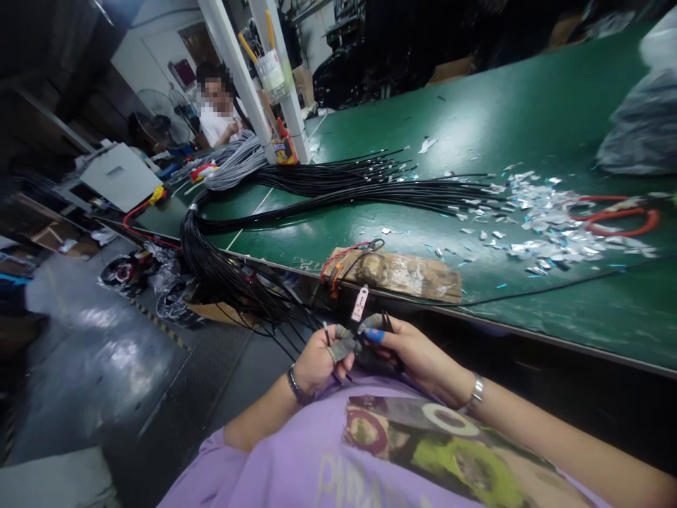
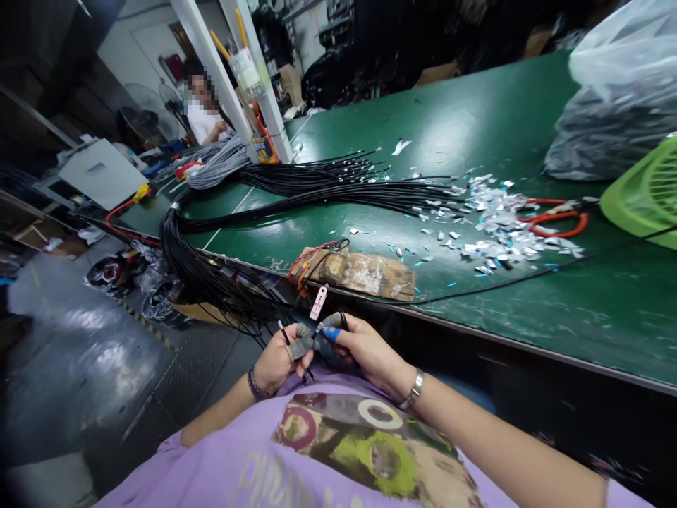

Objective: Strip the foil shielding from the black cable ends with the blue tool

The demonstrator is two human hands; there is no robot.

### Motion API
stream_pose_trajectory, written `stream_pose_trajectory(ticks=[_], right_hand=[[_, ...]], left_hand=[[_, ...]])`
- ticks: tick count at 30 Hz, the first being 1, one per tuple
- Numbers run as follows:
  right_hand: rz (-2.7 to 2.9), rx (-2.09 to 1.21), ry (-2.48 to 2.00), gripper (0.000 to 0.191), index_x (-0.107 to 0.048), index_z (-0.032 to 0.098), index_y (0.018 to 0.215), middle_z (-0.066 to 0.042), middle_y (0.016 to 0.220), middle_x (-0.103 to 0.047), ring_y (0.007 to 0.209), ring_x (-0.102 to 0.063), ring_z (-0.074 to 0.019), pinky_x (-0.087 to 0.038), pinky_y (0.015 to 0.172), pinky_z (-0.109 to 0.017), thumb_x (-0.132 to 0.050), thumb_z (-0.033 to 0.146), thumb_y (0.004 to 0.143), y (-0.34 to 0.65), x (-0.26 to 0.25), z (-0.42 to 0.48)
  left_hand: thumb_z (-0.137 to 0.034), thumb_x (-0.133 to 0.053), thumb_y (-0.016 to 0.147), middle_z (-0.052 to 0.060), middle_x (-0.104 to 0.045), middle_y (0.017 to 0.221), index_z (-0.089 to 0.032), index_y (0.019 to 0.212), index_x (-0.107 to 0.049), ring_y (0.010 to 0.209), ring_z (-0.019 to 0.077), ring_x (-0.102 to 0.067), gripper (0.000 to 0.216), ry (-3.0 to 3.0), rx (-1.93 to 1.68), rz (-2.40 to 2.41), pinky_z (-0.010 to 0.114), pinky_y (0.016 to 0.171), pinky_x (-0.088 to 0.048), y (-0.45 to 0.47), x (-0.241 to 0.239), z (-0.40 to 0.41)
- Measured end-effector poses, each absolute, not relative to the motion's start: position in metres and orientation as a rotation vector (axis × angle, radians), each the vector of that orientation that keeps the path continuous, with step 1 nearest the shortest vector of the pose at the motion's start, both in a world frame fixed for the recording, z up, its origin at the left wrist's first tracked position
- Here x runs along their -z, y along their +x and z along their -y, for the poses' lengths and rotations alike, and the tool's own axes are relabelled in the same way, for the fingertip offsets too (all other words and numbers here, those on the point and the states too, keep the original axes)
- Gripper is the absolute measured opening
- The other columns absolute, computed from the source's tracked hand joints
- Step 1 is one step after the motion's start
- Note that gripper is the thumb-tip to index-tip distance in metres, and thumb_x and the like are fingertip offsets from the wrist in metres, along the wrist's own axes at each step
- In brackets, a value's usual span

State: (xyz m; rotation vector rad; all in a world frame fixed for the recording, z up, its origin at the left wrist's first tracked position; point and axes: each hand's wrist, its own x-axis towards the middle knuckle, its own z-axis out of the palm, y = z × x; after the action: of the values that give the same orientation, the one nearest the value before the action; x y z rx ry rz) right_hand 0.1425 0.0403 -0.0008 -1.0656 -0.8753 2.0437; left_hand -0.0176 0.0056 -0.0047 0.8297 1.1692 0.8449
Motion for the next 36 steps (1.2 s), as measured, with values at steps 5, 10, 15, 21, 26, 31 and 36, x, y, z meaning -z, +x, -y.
stream_pose_trajectory(ticks=[5,10,15,21,26,31,36], right_hand=[[0.861,-2.008,-0.951,0.047,-0.06,0.019,0.086,-0.002,0.081,-0.069,0.053,-0.048,-0.0074,-0.026,0.044,-0.019,-0.085,0.033,0.048,0.144,-0.002,-0.041],[0.851,-2.015,-0.957,0.046,-0.06,0.019,0.088,-0.002,0.083,-0.07,0.056,-0.051,-0.0083,-0.032,0.048,-0.02,-0.084,0.032,0.051,0.144,-0.002,-0.037],[0.871,-1.974,-0.994,0.042,-0.061,0.018,0.08,0.001,0.071,-0.067,0.054,-0.048,-0.0078,-0.03,0.047,-0.021,-0.084,0.031,0.048,0.142,-0.002,-0.037],[0.859,-1.99,-1.075,0.036,-0.061,0.018,0.076,0.002,0.066,-0.063,0.051,-0.044,-0.0071,-0.026,0.045,-0.021,-0.081,0.028,0.048,0.14,0.003,-0.037],[0.84,-2.023,-1.138,0.031,-0.06,0.017,0.071,0.004,0.057,-0.057,0.048,-0.04,-0.0061,-0.024,0.042,-0.02,-0.08,0.024,0.048,0.138,0.01,-0.035],[0.849,-1.984,-1.04,0.036,-0.061,0.018,0.08,0.001,0.073,-0.065,0.049,-0.043,-0.0059,-0.026,0.042,-0.019,-0.081,0.026,0.051,0.14,0.01,-0.035],[0.891,-1.988,-0.959,0.044,-0.06,0.019,0.089,-0.003,0.086,-0.069,0.059,-0.053,-0.0098,-0.031,0.045,-0.02,-0.081,0.029,0.052,0.142,0.006,-0.032]], left_hand=[[-0.061,-0.075,0.054,-0.007,-0.047,0.039,-0.016,0.067,-0.049,0.026,0.003,-0.03,0.053,0.781,-0.795,-1.078,0.017,0.028,-0.015,-0.023,0.008,-0.006],[-0.061,-0.077,0.05,-0.007,-0.046,0.038,-0.016,0.067,-0.048,0.026,0.0029,-0.029,0.056,0.788,-0.75,-1.063,0.017,0.028,-0.013,-0.025,0.011,-0.005],[-0.061,-0.077,0.05,-0.007,-0.046,0.038,-0.016,0.066,-0.049,0.026,0.0027,-0.028,0.056,0.794,-0.746,-1.085,0.018,0.029,-0.012,-0.026,0.012,-0.003],[-0.062,-0.076,0.054,-0.006,-0.049,0.04,-0.015,0.065,-0.048,0.026,0.0024,-0.032,0.055,0.833,-0.794,-1.096,0.016,0.029,-0.015,-0.025,0.016,-0.001],[-0.059,-0.073,0.061,-0.006,-0.054,0.044,-0.016,0.068,-0.047,0.028,0.0038,-0.04,0.051,0.831,-0.874,-1.052,0.015,0.03,-0.024,-0.025,0.021,0.001],[-0.057,-0.074,0.063,-0.007,-0.052,0.043,-0.017,0.07,-0.046,0.027,0.0037,-0.038,0.049,0.797,-0.893,-1.025,0.015,0.029,-0.02,-0.027,0.023,0.002],[-0.06,-0.075,0.057,-0.007,-0.05,0.04,-0.017,0.067,-0.046,0.026,0.0029,-0.032,0.053,0.805,-0.879,-1.076,0.016,0.029,-0.015,-0.026,0.018,0.003]])
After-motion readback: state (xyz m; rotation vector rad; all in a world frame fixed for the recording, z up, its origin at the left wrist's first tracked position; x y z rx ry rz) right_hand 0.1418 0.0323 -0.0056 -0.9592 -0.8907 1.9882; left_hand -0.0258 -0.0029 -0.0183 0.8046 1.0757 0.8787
